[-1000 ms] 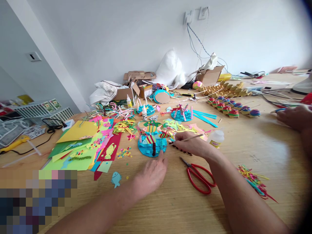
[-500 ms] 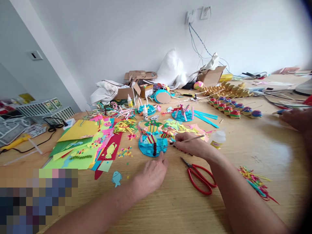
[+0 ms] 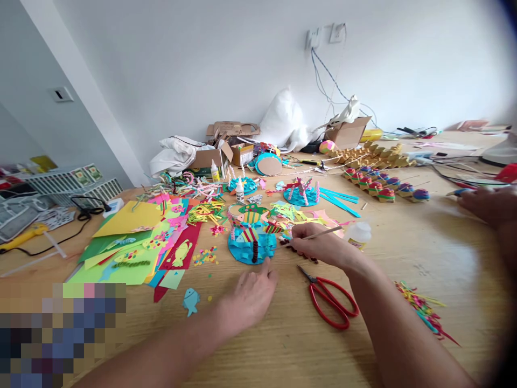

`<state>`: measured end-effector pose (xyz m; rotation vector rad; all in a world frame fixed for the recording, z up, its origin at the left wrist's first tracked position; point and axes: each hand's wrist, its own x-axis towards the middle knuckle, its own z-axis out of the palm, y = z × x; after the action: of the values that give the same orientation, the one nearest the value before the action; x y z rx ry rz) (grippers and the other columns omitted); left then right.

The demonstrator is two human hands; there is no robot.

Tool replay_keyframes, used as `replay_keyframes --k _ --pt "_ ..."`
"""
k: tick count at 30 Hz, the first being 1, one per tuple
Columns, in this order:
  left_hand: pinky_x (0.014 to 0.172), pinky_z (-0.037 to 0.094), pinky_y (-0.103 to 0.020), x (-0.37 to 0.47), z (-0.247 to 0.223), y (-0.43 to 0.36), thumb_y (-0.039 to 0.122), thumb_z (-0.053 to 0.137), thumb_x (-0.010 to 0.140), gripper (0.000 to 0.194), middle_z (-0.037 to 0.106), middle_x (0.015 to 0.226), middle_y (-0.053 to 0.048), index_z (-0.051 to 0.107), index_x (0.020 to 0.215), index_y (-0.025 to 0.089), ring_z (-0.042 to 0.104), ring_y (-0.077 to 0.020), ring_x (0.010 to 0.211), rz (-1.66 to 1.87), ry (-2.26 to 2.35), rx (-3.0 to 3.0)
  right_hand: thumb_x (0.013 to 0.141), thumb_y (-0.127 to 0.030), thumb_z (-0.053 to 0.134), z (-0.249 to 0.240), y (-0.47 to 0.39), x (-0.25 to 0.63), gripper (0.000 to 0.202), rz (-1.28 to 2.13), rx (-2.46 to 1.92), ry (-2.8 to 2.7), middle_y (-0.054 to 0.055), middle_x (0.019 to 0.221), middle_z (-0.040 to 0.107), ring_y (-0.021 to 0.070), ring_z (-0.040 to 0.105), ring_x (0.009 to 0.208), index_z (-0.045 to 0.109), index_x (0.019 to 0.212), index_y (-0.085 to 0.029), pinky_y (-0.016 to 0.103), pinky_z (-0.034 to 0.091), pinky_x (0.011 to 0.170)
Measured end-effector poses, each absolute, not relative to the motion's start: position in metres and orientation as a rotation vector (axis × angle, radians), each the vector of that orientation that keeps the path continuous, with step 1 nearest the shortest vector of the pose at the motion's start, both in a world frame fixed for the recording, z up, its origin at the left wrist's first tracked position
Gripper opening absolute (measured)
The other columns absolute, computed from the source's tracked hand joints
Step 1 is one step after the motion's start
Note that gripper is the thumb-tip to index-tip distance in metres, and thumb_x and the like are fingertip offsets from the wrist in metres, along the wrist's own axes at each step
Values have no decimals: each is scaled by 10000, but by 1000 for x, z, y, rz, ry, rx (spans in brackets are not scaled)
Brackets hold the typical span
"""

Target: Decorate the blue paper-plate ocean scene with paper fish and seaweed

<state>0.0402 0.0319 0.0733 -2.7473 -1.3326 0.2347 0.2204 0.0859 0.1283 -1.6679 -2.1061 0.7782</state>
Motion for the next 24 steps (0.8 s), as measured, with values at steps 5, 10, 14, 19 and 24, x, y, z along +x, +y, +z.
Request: replay_keyframes --k 5,10,14,19,24 --pt "618 538 -355 33 75 28 4 390 693 426 390 1341 -148 486 1078 159 646 -222 761 228 -1355 -2809 670 -227 439 132 85 222 128 741 -1681 -2127 -25 514 469 83 410 489 465 558 -173 206 227 426" --pt "693 539 -374 23 76 24 44 352 752 480 365 1369 -111 422 1204 189 621 -231 901 186 -1357 -2892 687 -272 432 131 85 222 170 753 -1669 -2126 -26 502 455 82 399 477 454 550 -175 208 224 420" --pt "744 530 -375 19 75 21 54 346 762 508 380 1365 -103 396 1252 180 600 -235 965 161 -1383 -2924 674 -275 449 130 86 221 157 752 -1734 -2078 -22 508 460 84 403 480 469 557 -173 210 227 419" --pt "759 525 -369 20 74 19 55 345 776 521 404 1342 -125 363 1284 167 600 -232 964 184 -1396 -2931 676 -284 449 131 85 218 162 723 -1774 -2057 -22 501 456 85 399 476 458 555 -176 211 223 419" --pt "840 491 -341 19 70 19 42 348 776 516 419 1329 -119 373 1277 163 559 -218 1042 150 -1383 -2958 686 -286 432 129 85 217 168 703 -1742 -2076 -28 492 443 83 393 468 450 558 -179 213 213 416"
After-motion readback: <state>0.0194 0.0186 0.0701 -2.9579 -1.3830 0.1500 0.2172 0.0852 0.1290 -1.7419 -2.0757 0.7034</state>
